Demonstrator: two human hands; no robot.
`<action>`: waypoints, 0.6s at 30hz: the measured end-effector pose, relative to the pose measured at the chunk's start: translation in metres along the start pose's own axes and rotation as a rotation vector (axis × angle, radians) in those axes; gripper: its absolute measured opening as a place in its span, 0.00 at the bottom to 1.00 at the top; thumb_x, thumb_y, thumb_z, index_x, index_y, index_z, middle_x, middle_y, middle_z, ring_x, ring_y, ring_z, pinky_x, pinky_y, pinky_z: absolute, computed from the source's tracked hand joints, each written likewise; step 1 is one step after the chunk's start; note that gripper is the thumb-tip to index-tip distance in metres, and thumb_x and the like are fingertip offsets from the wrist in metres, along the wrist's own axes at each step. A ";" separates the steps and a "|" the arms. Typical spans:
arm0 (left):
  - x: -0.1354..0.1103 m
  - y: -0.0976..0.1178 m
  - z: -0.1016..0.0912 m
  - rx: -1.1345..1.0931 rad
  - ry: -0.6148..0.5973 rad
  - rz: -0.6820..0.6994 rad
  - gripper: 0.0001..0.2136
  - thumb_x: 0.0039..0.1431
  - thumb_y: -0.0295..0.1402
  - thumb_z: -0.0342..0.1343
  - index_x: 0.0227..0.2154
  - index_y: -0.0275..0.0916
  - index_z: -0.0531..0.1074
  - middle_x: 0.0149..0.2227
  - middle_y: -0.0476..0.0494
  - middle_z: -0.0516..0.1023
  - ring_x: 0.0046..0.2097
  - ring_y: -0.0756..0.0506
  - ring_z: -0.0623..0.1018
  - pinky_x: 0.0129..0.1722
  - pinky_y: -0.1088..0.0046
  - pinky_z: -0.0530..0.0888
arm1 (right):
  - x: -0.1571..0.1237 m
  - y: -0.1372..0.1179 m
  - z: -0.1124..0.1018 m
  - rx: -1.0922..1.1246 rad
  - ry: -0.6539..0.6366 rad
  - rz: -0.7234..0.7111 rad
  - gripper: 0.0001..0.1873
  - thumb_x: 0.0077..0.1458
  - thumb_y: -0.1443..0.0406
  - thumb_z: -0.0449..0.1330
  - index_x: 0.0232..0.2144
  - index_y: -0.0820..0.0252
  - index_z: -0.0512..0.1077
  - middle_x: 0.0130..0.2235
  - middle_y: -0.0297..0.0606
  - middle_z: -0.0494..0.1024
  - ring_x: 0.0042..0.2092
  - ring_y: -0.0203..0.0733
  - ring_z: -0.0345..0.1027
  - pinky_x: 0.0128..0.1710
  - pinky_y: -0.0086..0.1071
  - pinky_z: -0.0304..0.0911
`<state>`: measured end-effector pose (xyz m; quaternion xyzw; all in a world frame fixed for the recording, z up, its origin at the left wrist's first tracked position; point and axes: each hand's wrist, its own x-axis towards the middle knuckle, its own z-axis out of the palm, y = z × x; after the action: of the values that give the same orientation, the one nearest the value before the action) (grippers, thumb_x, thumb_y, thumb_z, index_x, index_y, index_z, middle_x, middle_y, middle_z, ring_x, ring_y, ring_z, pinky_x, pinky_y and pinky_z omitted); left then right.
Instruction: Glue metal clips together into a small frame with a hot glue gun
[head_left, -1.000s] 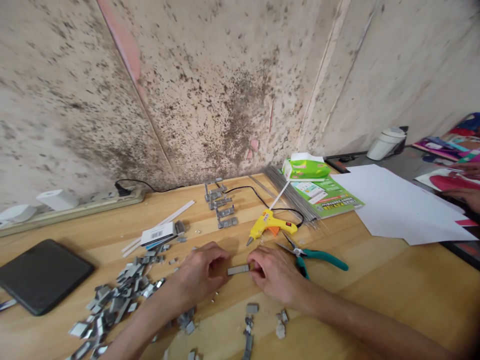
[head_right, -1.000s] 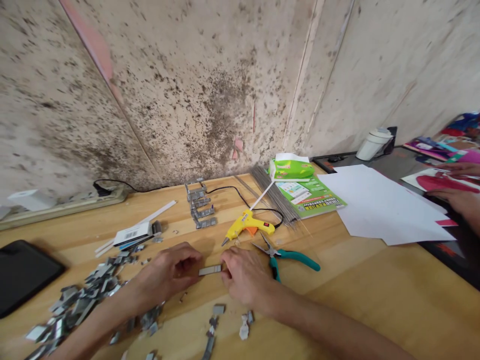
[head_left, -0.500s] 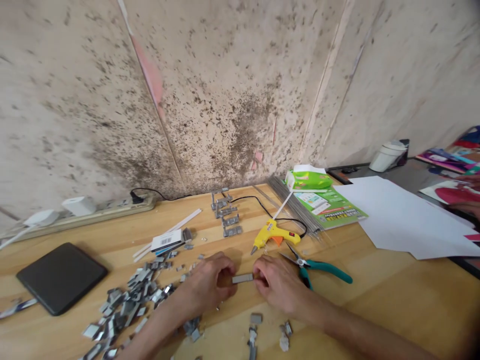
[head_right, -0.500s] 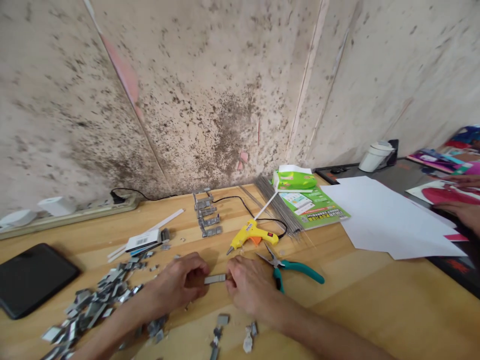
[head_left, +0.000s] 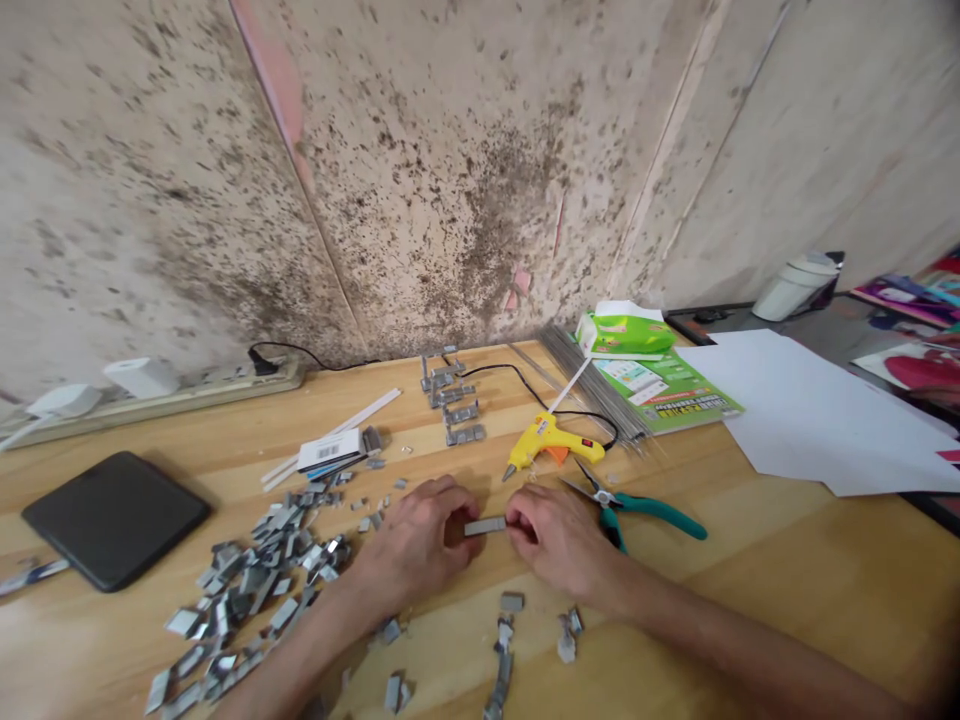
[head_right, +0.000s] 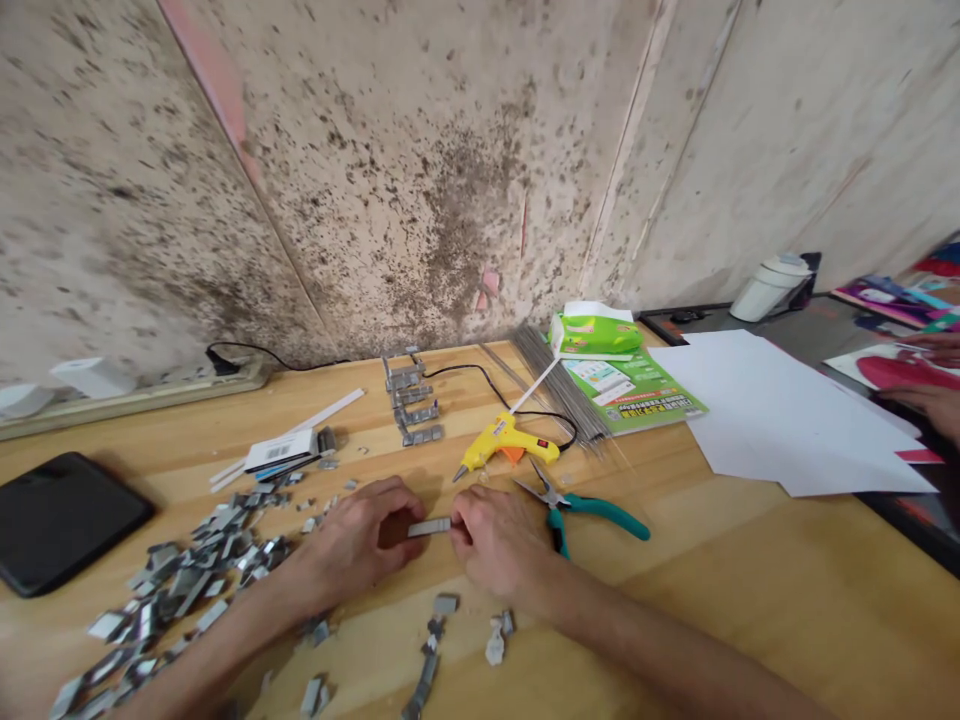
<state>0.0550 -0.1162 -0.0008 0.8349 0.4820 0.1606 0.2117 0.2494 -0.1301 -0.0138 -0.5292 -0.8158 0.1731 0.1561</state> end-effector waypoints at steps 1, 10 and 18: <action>0.000 0.000 0.000 0.003 -0.001 0.002 0.05 0.46 0.28 0.56 0.28 0.41 0.71 0.30 0.48 0.72 0.33 0.46 0.72 0.32 0.73 0.65 | 0.000 0.000 0.000 0.000 0.000 0.000 0.02 0.49 0.69 0.57 0.27 0.59 0.69 0.28 0.32 0.73 0.33 0.37 0.65 0.32 0.29 0.54; 0.002 0.003 0.000 0.024 -0.003 -0.004 0.04 0.48 0.28 0.55 0.28 0.41 0.72 0.30 0.48 0.72 0.33 0.47 0.71 0.30 0.74 0.65 | 0.001 -0.002 -0.001 -0.032 0.009 0.000 0.02 0.50 0.69 0.57 0.27 0.59 0.69 0.28 0.33 0.74 0.32 0.37 0.66 0.31 0.30 0.53; 0.001 0.002 0.000 -0.017 -0.011 -0.012 0.04 0.49 0.29 0.55 0.29 0.41 0.73 0.31 0.48 0.73 0.33 0.47 0.72 0.30 0.74 0.65 | 0.000 -0.001 0.000 -0.009 0.009 0.001 0.02 0.50 0.69 0.57 0.28 0.58 0.70 0.28 0.32 0.75 0.32 0.37 0.67 0.31 0.30 0.53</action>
<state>0.0571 -0.1160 0.0000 0.8310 0.4844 0.1590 0.2225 0.2491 -0.1307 -0.0136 -0.5310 -0.8156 0.1672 0.1575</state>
